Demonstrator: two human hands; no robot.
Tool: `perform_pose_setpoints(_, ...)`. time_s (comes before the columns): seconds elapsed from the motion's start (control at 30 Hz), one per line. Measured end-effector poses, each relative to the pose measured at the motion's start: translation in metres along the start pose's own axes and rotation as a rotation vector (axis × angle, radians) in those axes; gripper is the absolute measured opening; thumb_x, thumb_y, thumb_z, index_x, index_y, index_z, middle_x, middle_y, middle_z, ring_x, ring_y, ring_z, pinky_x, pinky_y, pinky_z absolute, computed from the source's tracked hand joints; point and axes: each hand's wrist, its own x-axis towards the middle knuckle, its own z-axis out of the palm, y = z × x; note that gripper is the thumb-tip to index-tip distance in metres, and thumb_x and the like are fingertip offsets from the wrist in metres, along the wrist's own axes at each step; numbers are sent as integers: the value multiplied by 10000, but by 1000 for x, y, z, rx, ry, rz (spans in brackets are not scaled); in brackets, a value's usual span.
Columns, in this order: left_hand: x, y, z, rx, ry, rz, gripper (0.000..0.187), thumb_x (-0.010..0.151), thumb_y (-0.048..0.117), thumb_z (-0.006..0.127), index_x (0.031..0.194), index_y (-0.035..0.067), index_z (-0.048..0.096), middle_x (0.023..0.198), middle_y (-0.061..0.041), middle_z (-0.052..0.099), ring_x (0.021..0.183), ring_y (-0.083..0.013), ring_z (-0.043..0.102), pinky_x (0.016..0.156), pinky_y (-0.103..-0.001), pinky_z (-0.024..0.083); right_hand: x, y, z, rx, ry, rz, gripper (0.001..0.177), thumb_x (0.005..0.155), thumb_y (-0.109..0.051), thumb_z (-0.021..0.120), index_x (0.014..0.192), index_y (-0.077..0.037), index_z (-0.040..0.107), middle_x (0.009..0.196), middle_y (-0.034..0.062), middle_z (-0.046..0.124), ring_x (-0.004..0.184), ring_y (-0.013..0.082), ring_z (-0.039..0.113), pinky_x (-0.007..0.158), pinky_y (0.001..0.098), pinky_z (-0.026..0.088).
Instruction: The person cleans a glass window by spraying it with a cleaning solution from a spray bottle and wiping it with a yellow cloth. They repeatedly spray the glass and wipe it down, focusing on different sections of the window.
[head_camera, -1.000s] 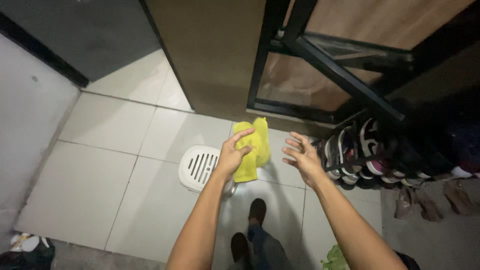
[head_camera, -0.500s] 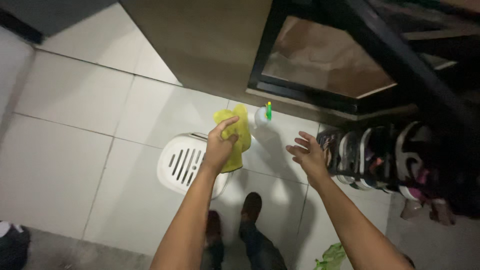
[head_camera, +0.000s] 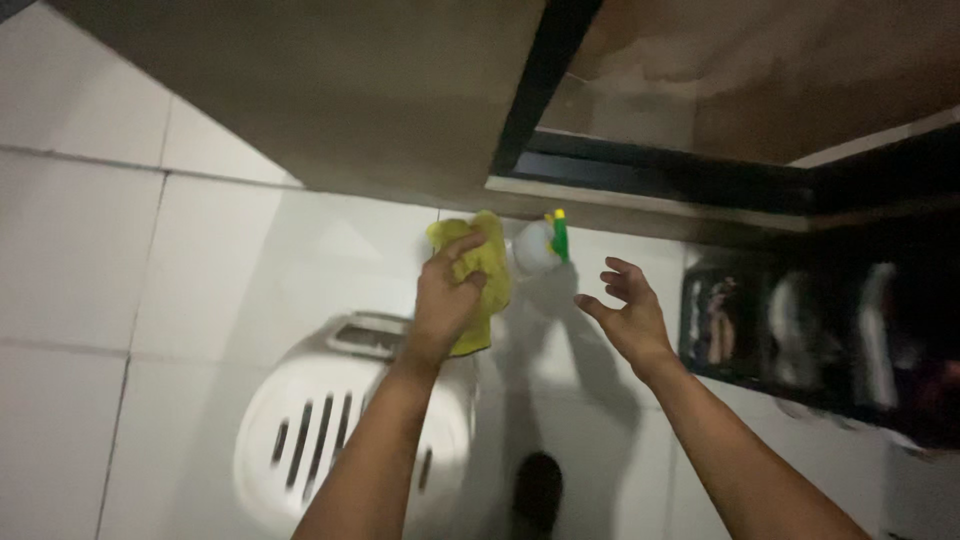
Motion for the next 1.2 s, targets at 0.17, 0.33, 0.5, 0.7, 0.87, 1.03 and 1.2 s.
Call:
perform_pose_setpoints(0.17, 50, -47, 8, 148, -32, 54, 528, 815, -19, 591, 1321, 114, 664, 1382, -154, 666, 1259, -307, 650, 1053, -351, 512, 75, 31, 55, -61, 106, -84, 843, 792, -357, 837, 1489, -130, 420, 1405, 136, 568, 1307, 276, 570, 1081, 409, 522)
perform_pose_setpoints(0.33, 77, -73, 15, 168, -101, -120, 534, 842, 36, 591, 1356, 178, 630, 1385, -135, 637, 1230, -290, 661, 1034, -343, 538, 123, 38, 89, -54, 132, -56, 863, 827, -346, 823, 1516, -111, 360, 1389, 180, 558, 1230, 301, 612, 1004, 425, 564)
perform_pose_setpoints(0.5, 84, -92, 16, 209, -88, 11, 537, 832, 21, 604, 1350, 153, 653, 1377, -164, 665, 1209, -301, 660, 1012, -367, 544, 141, 35, 101, -3, 196, -44, 619, 895, -327, 751, 1431, -105, 536, 1272, 172, 677, 1169, 291, 669, 1017, 433, 537)
perform_pose_setpoints(0.7, 82, -87, 10, 213, -125, -175, 521, 848, 65, 606, 1353, 192, 627, 1333, -142, 679, 1079, -273, 736, 925, -363, 598, 140, 30, 100, -61, 203, -60, 350, 987, -280, 658, 1256, -57, 675, 1160, 180, 707, 1068, 291, 697, 960, 455, 556)
perform_pose_setpoints(0.87, 71, -76, 1, 226, -78, -98, 529, 831, 49, 627, 1342, 181, 654, 1327, -156, 683, 1123, -277, 718, 967, -360, 586, 120, 30, 98, -200, 261, -122, 295, 1028, -273, 649, 1140, -5, 706, 1038, 213, 694, 979, 305, 681, 913, 496, 554)
perform_pose_setpoints(1.03, 40, -36, -11, 212, -106, -172, 521, 847, 30, 579, 1336, 193, 657, 1366, -137, 655, 1174, -273, 693, 1002, -360, 557, 74, 10, 77, -184, 346, -332, 267, 989, -247, 641, 1060, 4, 696, 996, 201, 633, 892, 327, 644, 805, 484, 557)
perform_pose_setpoints(1.2, -3, 30, -23, 135, -129, -118, 474, 858, 34, 599, 1298, 176, 704, 1366, -143, 669, 1185, -277, 696, 1010, -347, 558, -4, -38, 31, -193, 502, -539, 295, 993, -249, 680, 987, 46, 666, 916, 217, 589, 805, 390, 595, 731, 533, 476)
